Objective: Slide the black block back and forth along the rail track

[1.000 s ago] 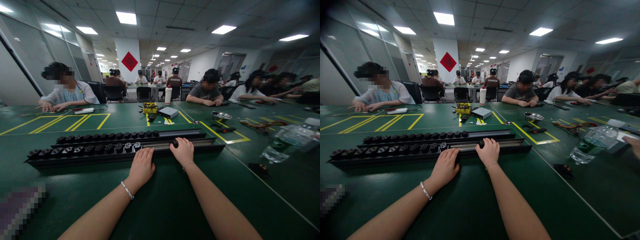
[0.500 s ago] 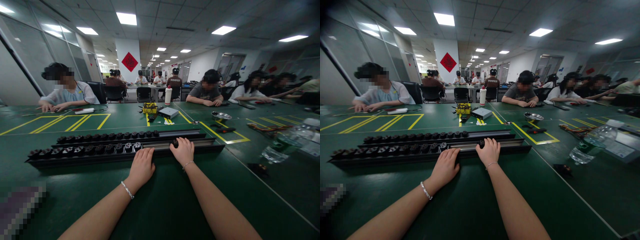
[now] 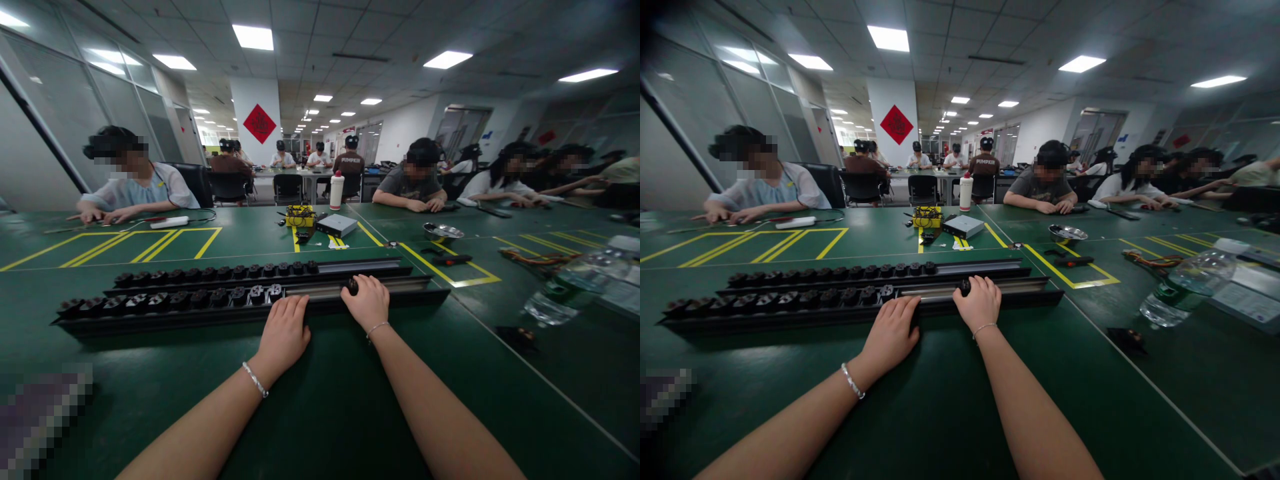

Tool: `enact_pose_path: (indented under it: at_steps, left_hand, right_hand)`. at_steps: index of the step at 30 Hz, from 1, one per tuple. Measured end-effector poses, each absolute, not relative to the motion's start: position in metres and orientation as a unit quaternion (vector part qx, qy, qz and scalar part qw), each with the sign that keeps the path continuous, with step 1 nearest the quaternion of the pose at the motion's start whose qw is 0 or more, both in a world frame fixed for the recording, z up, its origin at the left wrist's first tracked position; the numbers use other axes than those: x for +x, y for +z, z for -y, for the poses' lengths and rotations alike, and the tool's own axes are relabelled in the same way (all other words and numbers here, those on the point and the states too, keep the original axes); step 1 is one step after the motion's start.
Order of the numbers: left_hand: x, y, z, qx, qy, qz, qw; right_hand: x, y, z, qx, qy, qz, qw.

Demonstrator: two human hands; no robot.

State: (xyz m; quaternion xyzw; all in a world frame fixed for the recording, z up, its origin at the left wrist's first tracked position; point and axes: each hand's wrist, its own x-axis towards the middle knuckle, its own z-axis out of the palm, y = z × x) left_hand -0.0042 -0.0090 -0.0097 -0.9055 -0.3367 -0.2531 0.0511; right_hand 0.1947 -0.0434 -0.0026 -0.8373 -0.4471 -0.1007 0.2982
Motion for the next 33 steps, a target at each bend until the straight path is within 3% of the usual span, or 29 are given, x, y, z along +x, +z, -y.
enact_pose_path:
  at_steps: [33]
  left_hand:
    - [-0.0047,-0.0085,0.0100,-0.906,-0.252,0.338,0.042]
  right_hand:
    - [0.2007,-0.0039,0.0442,-0.829,-0.118,0.454,0.304]
